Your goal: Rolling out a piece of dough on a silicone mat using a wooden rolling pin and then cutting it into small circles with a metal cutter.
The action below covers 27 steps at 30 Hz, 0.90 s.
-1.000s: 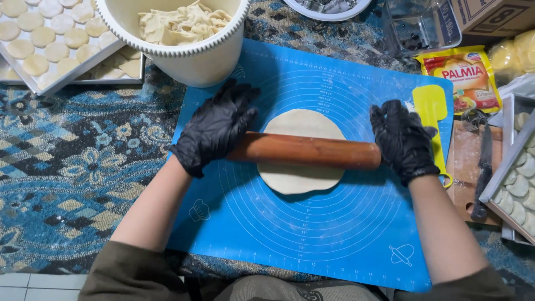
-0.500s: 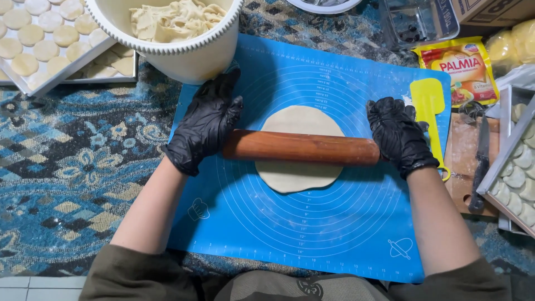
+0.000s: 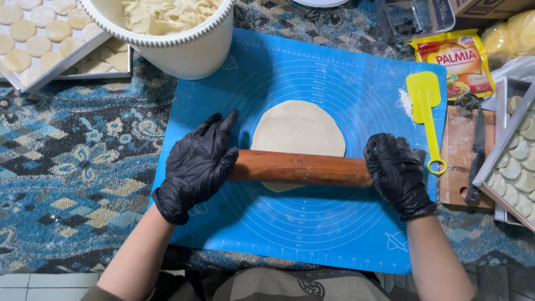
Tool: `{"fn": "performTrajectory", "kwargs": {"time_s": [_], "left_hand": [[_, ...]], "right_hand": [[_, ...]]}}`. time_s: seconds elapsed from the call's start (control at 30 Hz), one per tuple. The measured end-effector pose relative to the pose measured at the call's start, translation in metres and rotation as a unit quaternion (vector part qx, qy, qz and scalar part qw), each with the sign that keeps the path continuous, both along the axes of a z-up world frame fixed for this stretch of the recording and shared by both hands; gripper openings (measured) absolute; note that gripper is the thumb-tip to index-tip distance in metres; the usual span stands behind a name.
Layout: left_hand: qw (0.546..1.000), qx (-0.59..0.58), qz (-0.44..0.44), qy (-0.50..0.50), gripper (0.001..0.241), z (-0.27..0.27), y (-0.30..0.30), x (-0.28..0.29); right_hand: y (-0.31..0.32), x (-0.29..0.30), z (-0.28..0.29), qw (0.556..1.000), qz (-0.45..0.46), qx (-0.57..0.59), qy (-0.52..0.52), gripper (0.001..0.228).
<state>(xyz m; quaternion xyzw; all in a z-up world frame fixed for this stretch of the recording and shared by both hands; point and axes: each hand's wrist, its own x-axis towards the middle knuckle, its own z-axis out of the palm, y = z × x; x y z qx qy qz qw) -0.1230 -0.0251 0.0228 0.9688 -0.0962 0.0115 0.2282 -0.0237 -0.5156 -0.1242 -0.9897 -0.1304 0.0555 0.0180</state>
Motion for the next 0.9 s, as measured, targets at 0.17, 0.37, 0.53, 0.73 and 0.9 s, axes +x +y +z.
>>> {"fn": "performTrajectory", "kwargs": {"time_s": [0.17, 0.37, 0.53, 0.73, 0.9], "left_hand": [[1.0, 0.003, -0.012, -0.003, 0.078, -0.006, -0.004, -0.039], [0.996, 0.068, -0.063, -0.008, 0.092, -0.007, -0.008, -0.072], [0.992, 0.08, -0.087, -0.051, 0.086, -0.004, -0.008, -0.062], [0.967, 0.084, -0.107, -0.217, 0.089, 0.047, -0.026, -0.024], [0.942, -0.094, -0.019, -0.321, 0.054, 0.062, -0.06, 0.022]], "right_hand": [[0.031, -0.053, 0.064, 0.999, 0.03, -0.031, 0.01, 0.079], [0.059, -0.091, 0.101, 0.999, -0.008, 0.047, 0.002, 0.078], [0.031, -0.081, 0.052, 0.998, -0.016, 0.023, -0.048, 0.08], [0.02, -0.069, 0.032, 0.984, -0.051, -0.073, -0.153, 0.062], [0.059, -0.069, 0.09, 0.929, -0.246, 0.27, -0.061, 0.069]]}}
